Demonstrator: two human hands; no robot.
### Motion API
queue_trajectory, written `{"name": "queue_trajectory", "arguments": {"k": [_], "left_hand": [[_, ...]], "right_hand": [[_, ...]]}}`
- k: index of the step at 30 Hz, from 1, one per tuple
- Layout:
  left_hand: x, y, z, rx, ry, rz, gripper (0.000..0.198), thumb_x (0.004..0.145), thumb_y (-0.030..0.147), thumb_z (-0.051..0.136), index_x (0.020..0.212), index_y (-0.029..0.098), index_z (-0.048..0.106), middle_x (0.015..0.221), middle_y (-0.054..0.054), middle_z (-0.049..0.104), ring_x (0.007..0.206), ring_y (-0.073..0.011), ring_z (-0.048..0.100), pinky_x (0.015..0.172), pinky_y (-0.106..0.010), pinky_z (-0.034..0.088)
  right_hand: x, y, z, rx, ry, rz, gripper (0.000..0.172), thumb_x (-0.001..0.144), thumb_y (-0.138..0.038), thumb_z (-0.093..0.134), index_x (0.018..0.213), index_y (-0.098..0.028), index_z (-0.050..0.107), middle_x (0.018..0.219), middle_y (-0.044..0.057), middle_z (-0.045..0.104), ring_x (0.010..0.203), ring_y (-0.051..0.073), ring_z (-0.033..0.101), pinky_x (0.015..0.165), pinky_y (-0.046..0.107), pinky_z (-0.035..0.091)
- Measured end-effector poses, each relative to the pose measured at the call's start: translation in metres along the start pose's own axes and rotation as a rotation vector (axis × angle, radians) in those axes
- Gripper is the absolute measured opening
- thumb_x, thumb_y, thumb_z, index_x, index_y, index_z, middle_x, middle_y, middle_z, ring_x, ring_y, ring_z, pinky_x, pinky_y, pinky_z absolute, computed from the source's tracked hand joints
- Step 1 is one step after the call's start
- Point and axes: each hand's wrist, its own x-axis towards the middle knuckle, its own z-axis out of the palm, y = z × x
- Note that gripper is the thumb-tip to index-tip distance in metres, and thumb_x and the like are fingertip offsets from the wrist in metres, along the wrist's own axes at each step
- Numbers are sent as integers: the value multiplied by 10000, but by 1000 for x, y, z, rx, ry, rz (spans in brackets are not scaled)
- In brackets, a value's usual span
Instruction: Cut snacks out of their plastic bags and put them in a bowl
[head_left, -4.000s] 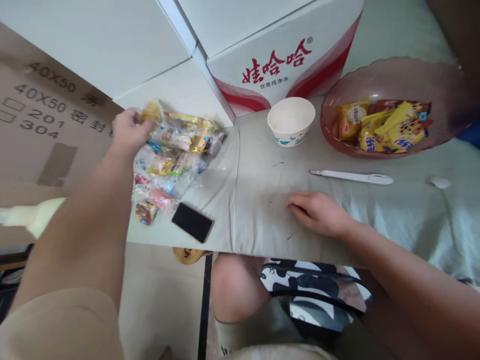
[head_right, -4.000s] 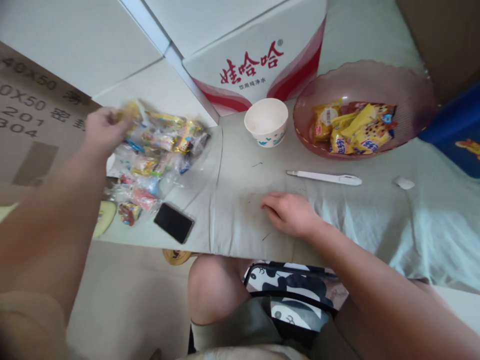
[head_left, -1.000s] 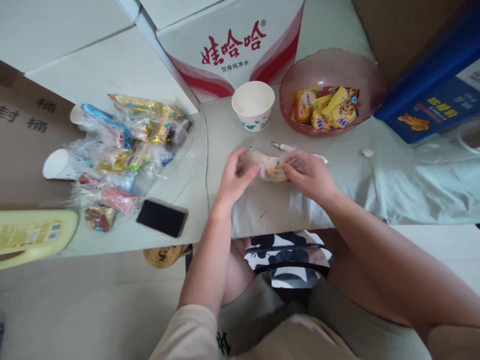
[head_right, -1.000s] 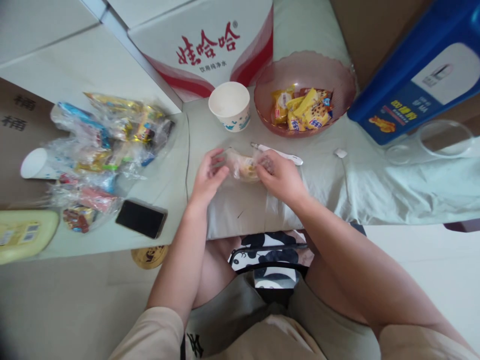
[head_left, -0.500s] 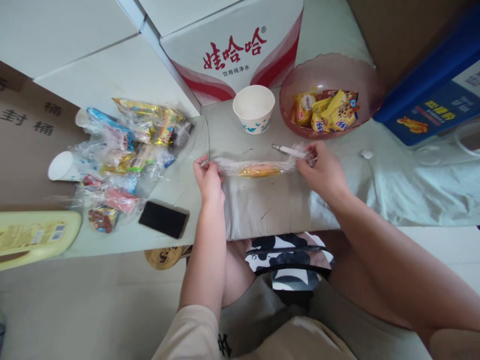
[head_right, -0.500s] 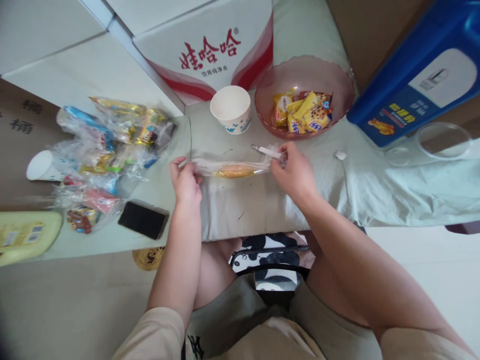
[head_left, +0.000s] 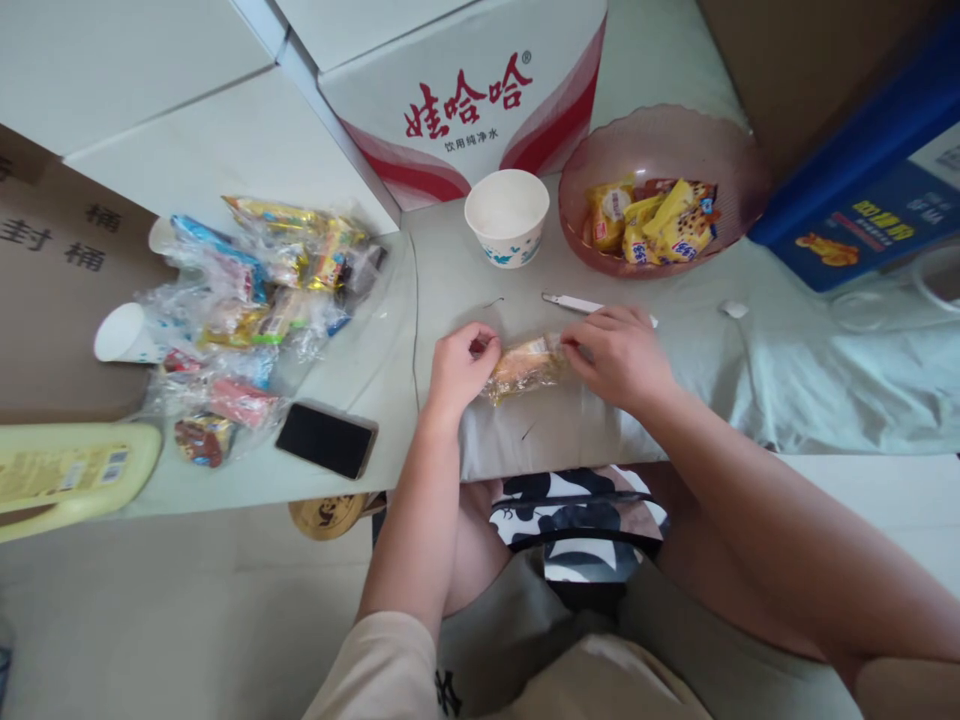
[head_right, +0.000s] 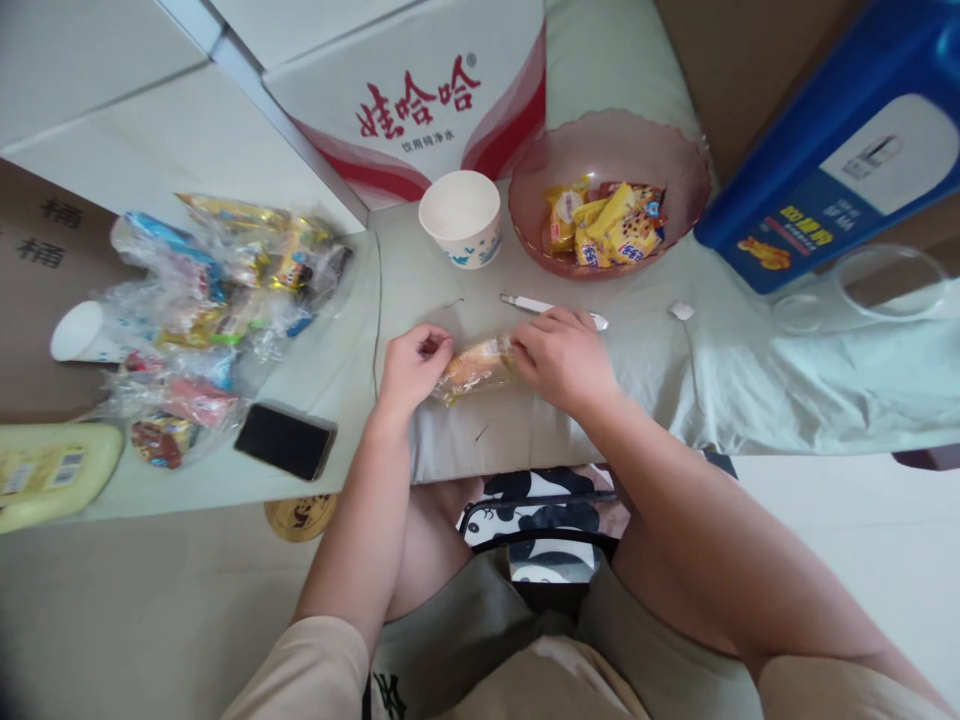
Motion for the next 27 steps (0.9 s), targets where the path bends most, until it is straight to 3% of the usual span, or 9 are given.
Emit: {"name": "queue_trajectory", "arguments": {"k": [5, 10, 13, 16, 20, 23, 27], "left_hand": [[-1, 3, 0, -24, 7, -22, 94, 849, 246, 622, 827, 190, 694, 765, -18, 721, 683, -143, 641, 663, -271, 472], [-1, 5, 1, -47, -4, -31, 99, 853, 247, 610, 810, 195, 682, 737, -7, 704, 664, -141, 629, 648, -269, 461], [-1, 6, 0, -57, 12, -36, 95, 849, 245, 614, 800, 195, 678, 736, -9, 703, 660, -144, 622, 642, -270, 461], [-1, 7, 0, -46, 17, -41, 97, 844, 254, 618, 793, 198, 678, 710, -1, 686, 632, -140, 598, 624, -270, 452], [-2, 5, 1, -40, 11, -39, 114, 847, 287, 623, 810, 198, 684, 684, 7, 665, 611, -134, 576, 615, -269, 437], [-4, 6, 2, -88, -50, -21, 161, 853, 344, 642, 859, 191, 693, 739, -10, 693, 650, -137, 598, 629, -266, 451], [-8, 11, 0, -39, -219, 55, 227, 840, 387, 697, 960, 196, 724, 884, -35, 747, 739, -152, 627, 720, -286, 493]], "right_hand": [[0, 0, -2, -14, 56, -10, 212, 941, -279, 547, 999, -221, 742, 1011, 126, 772, 1047, 325, 640, 907, 456, 410], [-3, -3, 0, 74, -107, -82, 208, 914, -349, 632, 1052, -223, 724, 1067, 117, 780, 1049, 329, 668, 897, 443, 440], [-3, -1, 1, 100, -147, -95, 298, 870, -409, 710, 1103, -223, 710, 1112, 117, 775, 1079, 332, 675, 914, 443, 447], [-3, 1, 2, 82, -154, -114, 317, 853, -348, 720, 1144, -224, 695, 1142, 118, 768, 1097, 332, 672, 917, 440, 443], [-2, 2, 2, 53, -130, -102, 216, 892, -270, 645, 1095, -229, 705, 1084, 104, 779, 1053, 315, 681, 901, 429, 428], [-1, 1, 3, 44, -86, -56, 190, 912, -261, 609, 1070, -230, 709, 1068, 106, 783, 1038, 314, 684, 892, 432, 429], [0, 1, 3, 32, -54, 1, 196, 920, -258, 575, 1060, -215, 705, 1036, 119, 773, 988, 315, 691, 850, 425, 443]]}}
